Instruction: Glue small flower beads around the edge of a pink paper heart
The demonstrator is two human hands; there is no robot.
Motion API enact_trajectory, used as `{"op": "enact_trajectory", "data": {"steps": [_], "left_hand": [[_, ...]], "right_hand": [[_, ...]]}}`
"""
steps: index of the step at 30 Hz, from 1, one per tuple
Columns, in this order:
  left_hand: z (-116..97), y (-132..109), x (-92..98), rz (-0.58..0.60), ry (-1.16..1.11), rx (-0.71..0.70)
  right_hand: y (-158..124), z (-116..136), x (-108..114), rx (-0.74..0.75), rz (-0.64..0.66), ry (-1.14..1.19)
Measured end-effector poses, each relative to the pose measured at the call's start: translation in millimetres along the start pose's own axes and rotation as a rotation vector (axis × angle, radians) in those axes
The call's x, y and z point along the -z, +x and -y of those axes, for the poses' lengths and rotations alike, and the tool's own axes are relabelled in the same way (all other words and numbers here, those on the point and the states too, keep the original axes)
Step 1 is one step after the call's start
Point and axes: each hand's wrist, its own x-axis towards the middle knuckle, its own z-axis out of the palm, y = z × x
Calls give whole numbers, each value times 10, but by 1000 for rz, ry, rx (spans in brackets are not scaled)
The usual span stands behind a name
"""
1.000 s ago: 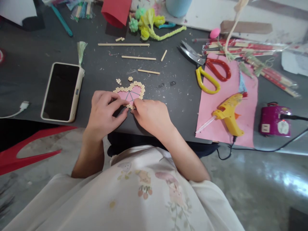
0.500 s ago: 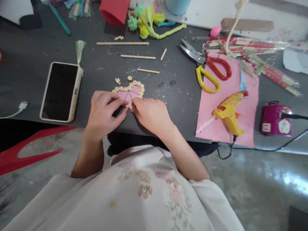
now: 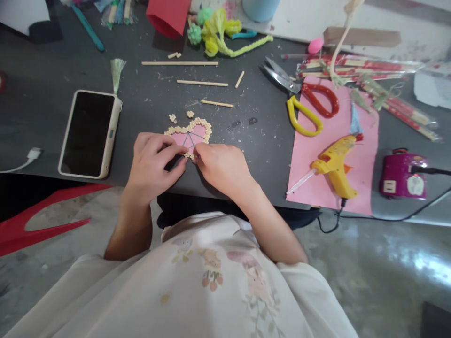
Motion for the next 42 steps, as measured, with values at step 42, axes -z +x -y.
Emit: {"op": "enact_trajectory", "data": {"steps": [42], "left_hand": [[1, -63, -1, -80, -5, -115]], "right_hand": [[39, -32, -7, 6, 12, 96]]}}
